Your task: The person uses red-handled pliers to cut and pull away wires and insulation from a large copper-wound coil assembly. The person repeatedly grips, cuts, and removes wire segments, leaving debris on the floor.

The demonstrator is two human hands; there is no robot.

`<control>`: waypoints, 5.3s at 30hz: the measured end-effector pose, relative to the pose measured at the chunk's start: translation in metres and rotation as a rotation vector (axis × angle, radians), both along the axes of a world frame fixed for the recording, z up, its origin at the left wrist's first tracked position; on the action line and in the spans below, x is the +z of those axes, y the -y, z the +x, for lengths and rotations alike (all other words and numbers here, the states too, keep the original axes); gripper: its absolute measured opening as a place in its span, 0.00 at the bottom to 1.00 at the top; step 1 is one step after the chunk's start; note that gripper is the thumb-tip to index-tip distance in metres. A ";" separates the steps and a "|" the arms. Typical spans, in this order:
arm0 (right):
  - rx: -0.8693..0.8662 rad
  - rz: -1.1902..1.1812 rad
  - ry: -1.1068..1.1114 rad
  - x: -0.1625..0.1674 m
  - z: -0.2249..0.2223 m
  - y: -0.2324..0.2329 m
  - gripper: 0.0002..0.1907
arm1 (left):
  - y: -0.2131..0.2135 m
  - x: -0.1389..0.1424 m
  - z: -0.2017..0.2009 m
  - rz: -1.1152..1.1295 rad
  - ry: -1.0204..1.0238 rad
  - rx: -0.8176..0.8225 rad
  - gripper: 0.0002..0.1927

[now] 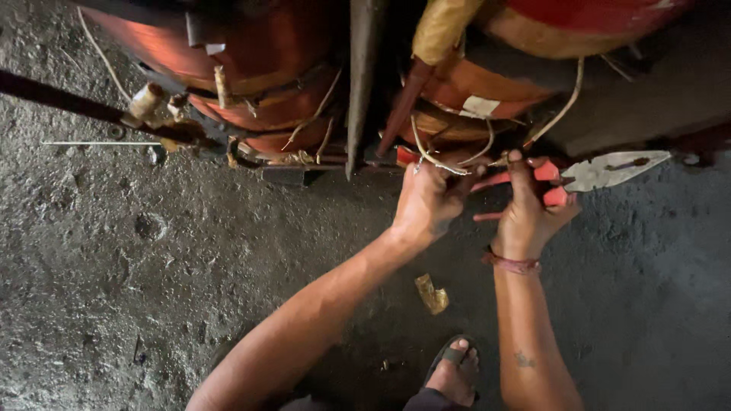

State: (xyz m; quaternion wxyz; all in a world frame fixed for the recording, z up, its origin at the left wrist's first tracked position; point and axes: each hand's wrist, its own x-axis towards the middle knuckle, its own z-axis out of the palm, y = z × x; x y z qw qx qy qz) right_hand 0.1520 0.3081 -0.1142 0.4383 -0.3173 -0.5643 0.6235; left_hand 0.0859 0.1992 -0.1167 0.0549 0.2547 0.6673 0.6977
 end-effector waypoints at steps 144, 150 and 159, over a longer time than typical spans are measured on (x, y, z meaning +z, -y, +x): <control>0.255 -0.131 0.121 -0.010 0.061 -0.007 0.05 | 0.089 -0.010 -0.009 -0.299 -0.319 0.198 0.06; 0.441 -0.284 0.468 -0.055 0.121 0.018 0.09 | 0.064 -0.065 0.007 -0.887 -0.313 -0.297 0.22; 0.619 -0.430 0.603 -0.145 0.202 0.084 0.08 | 0.037 -0.104 -0.001 -0.716 -0.255 -0.026 0.17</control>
